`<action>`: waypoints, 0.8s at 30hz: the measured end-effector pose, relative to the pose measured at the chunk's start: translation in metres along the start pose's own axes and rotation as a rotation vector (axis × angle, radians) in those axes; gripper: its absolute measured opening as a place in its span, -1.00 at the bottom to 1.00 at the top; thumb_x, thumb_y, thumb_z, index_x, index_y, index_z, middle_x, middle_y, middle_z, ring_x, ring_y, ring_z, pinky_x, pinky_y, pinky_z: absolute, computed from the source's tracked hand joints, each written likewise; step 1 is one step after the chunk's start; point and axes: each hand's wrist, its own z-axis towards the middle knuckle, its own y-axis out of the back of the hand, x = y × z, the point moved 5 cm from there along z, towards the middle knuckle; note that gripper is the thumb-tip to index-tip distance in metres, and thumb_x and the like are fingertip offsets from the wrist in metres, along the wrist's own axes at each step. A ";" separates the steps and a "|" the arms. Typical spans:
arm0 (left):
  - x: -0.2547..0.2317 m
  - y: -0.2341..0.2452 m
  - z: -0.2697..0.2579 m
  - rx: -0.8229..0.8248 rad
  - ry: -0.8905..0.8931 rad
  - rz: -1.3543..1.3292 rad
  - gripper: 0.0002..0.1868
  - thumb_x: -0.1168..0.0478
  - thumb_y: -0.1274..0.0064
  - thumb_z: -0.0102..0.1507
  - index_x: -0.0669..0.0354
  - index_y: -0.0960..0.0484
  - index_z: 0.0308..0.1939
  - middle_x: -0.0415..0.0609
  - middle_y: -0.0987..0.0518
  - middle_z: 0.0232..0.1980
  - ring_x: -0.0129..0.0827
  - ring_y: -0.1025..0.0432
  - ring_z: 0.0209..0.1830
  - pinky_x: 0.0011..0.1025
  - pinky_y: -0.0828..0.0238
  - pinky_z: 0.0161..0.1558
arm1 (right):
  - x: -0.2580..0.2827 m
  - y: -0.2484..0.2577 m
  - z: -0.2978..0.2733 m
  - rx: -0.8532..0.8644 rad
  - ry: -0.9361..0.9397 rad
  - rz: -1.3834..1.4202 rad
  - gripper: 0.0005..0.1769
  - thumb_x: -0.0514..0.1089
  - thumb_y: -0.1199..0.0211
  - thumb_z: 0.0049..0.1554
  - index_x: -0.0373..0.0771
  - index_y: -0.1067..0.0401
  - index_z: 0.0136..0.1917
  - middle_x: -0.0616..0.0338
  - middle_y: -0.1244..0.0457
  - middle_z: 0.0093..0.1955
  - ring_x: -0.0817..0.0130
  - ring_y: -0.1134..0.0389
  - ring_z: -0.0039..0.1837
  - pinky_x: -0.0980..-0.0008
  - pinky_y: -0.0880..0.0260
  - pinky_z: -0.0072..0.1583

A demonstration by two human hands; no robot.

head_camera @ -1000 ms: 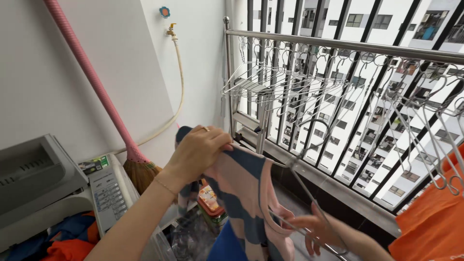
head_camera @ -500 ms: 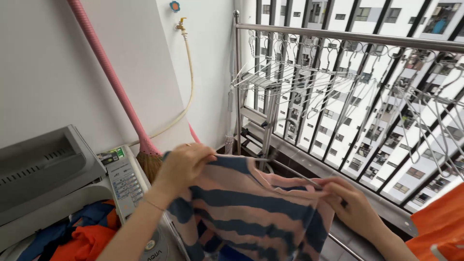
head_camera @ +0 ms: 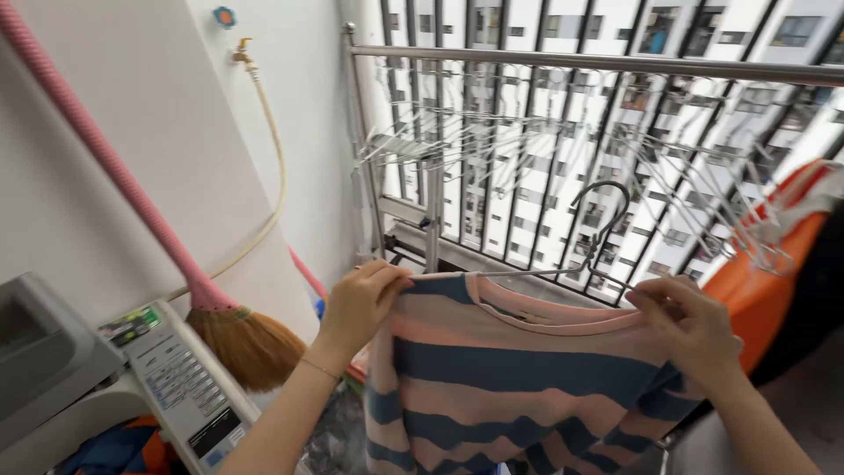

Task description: Hanging wet clothes from a washing machine onto hangers on a drying rack

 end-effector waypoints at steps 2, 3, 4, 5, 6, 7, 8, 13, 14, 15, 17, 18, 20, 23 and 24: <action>-0.006 -0.024 0.007 0.090 0.047 -0.095 -0.81 0.10 -0.03 0.34 0.07 -0.64 -0.09 -0.10 -0.65 -0.14 -0.16 -0.54 -0.18 -0.21 -0.44 -0.22 | -0.001 0.018 -0.011 -0.035 -0.008 0.000 -0.98 -0.28 -0.35 0.16 -0.28 -0.56 -0.12 0.21 -0.35 -0.15 0.48 -0.30 -0.13 0.51 -0.27 -0.08; -0.010 -0.040 0.010 0.177 0.108 -0.177 -0.77 0.06 -0.03 0.34 0.08 -0.60 -0.05 -0.05 -0.65 -0.11 -0.12 -0.55 -0.15 -0.19 -0.43 -0.18 | -0.002 0.029 -0.016 -0.055 -0.006 0.010 -0.98 -0.31 -0.34 0.16 -0.31 -0.53 -0.13 0.23 -0.35 -0.16 0.49 -0.28 -0.10 0.51 -0.23 -0.08; -0.014 -0.052 0.014 0.185 0.091 -0.191 -0.77 0.06 -0.03 0.34 0.08 -0.60 -0.05 -0.05 -0.65 -0.11 -0.12 -0.55 -0.15 -0.19 -0.43 -0.18 | 0.005 0.039 -0.022 -0.072 -0.017 -0.004 -0.98 -0.31 -0.34 0.16 -0.31 -0.53 -0.13 0.23 -0.35 -0.16 0.49 -0.28 -0.10 0.51 -0.23 -0.08; -0.018 -0.066 0.018 0.202 0.118 -0.219 -0.71 0.04 -0.02 0.34 0.06 -0.56 0.06 -0.03 -0.64 -0.06 -0.11 -0.54 -0.10 -0.18 -0.45 -0.15 | 0.003 0.049 -0.029 -0.087 -0.199 -0.052 -0.96 -0.27 -0.36 0.17 -0.29 -0.57 -0.14 0.16 -0.40 -0.21 0.47 -0.32 -0.14 0.50 -0.25 -0.05; -0.022 -0.081 0.022 0.220 0.145 -0.246 -0.64 0.02 0.00 0.34 0.04 -0.53 0.17 -0.01 -0.62 -0.01 -0.10 -0.53 -0.05 -0.17 -0.46 -0.13 | 0.002 0.060 -0.039 -0.105 -0.382 -0.097 -0.92 -0.23 -0.38 0.17 -0.27 -0.62 -0.16 0.09 -0.46 -0.27 0.44 -0.37 -0.18 0.50 -0.28 -0.01; -0.024 -0.105 0.025 0.230 0.127 -0.266 -0.64 0.02 0.00 0.34 0.04 -0.53 0.17 -0.01 -0.62 -0.01 -0.10 -0.53 -0.05 -0.17 -0.46 -0.13 | 0.004 0.072 -0.046 -0.126 -0.394 -0.113 -0.92 -0.23 -0.38 0.17 -0.27 -0.62 -0.16 0.09 -0.46 -0.27 0.44 -0.37 -0.18 0.50 -0.28 -0.01; -0.027 -0.126 0.028 0.178 0.077 -0.297 -0.53 0.05 -0.01 0.32 0.13 -0.44 0.26 0.08 -0.55 0.11 -0.04 -0.43 0.12 -0.16 -0.33 0.10 | 0.003 0.082 -0.054 -0.117 -0.471 -0.138 -0.84 -0.20 -0.33 0.21 -0.30 -0.61 -0.17 0.09 -0.47 -0.25 0.41 -0.40 -0.14 0.46 -0.27 0.01; -0.091 -0.210 0.053 0.361 0.035 -0.404 -0.39 0.08 -0.05 0.29 0.15 -0.31 0.39 0.16 -0.38 0.28 0.12 -0.36 0.21 0.03 -0.29 0.20 | -0.085 0.132 -0.093 -0.145 -0.649 -0.192 -0.69 -0.10 -0.30 0.26 -0.32 -0.59 -0.24 0.07 -0.50 -0.27 0.36 -0.40 -0.12 0.41 -0.22 0.04; -0.112 -0.218 0.059 0.514 0.061 -0.432 -0.39 0.06 -0.04 0.30 0.14 -0.29 0.39 0.17 -0.31 0.30 0.15 -0.38 0.16 0.06 -0.35 0.12 | -0.123 0.135 -0.103 -0.146 -0.681 0.016 -0.72 -0.17 -0.29 0.26 -0.42 -0.56 -0.21 -0.11 -0.48 -0.28 0.23 -0.40 -0.15 0.34 -0.29 -0.02; -0.133 -0.225 0.063 0.668 0.087 -0.457 -0.39 0.05 -0.02 0.30 0.13 -0.27 0.39 0.17 -0.25 0.32 0.17 -0.40 0.12 0.09 -0.41 0.05 | -0.160 0.137 -0.114 -0.147 -0.702 0.228 -0.74 -0.24 -0.28 0.26 -0.51 -0.52 -0.19 -0.30 -0.46 -0.29 0.11 -0.42 -0.19 0.27 -0.36 -0.07; -0.154 -0.248 0.074 0.707 0.067 -0.472 -0.39 0.03 0.00 0.30 0.06 -0.27 0.41 0.14 -0.22 0.37 0.15 -0.36 0.18 0.08 -0.41 0.04 | -0.179 0.132 -0.123 -0.140 -0.800 0.282 -0.71 -0.24 -0.24 0.28 -0.57 -0.54 -0.16 -0.36 -0.48 -0.21 0.05 -0.43 -0.13 0.27 -0.34 -0.01; -0.165 -0.261 0.078 0.739 0.060 -0.480 -0.38 0.01 0.02 0.31 0.00 -0.27 0.44 0.10 -0.18 0.42 0.13 -0.33 0.25 0.07 -0.40 0.04 | -0.191 0.127 -0.128 -0.119 -0.894 0.342 -0.67 -0.25 -0.20 0.29 -0.63 -0.55 -0.12 -0.41 -0.50 -0.13 -0.01 -0.45 -0.07 0.26 -0.31 0.05; -0.180 -0.282 0.094 0.750 0.013 -0.474 -0.43 0.01 0.03 0.32 0.01 -0.31 0.39 0.07 -0.22 0.39 0.08 -0.35 0.21 0.03 -0.41 0.02 | -0.173 0.119 -0.123 -0.166 -0.987 0.456 -0.72 -0.25 -0.12 0.33 -0.59 -0.43 -0.09 -0.45 -0.47 -0.03 -0.07 -0.43 0.01 0.15 -0.31 0.08; -0.202 -0.314 0.117 0.764 -0.065 -0.474 -0.48 0.00 0.03 0.32 0.04 -0.36 0.33 0.03 -0.26 0.36 0.04 -0.40 0.13 0.03 -0.44 -0.04 | -0.157 0.119 -0.109 -0.243 -1.066 0.564 -0.78 -0.28 -0.07 0.35 -0.52 -0.28 -0.09 -0.45 -0.45 0.09 -0.09 -0.41 0.12 0.04 -0.33 0.14; -0.209 -0.324 0.126 0.774 -0.104 -0.476 -0.49 0.00 0.02 0.31 0.05 -0.38 0.31 0.02 -0.26 0.37 0.06 -0.43 0.09 0.06 -0.46 -0.07 | -0.153 0.121 -0.102 -0.279 -1.060 0.560 -0.78 -0.28 -0.09 0.34 -0.48 -0.25 -0.13 -0.42 -0.46 0.09 -0.06 -0.41 0.15 0.04 -0.33 0.16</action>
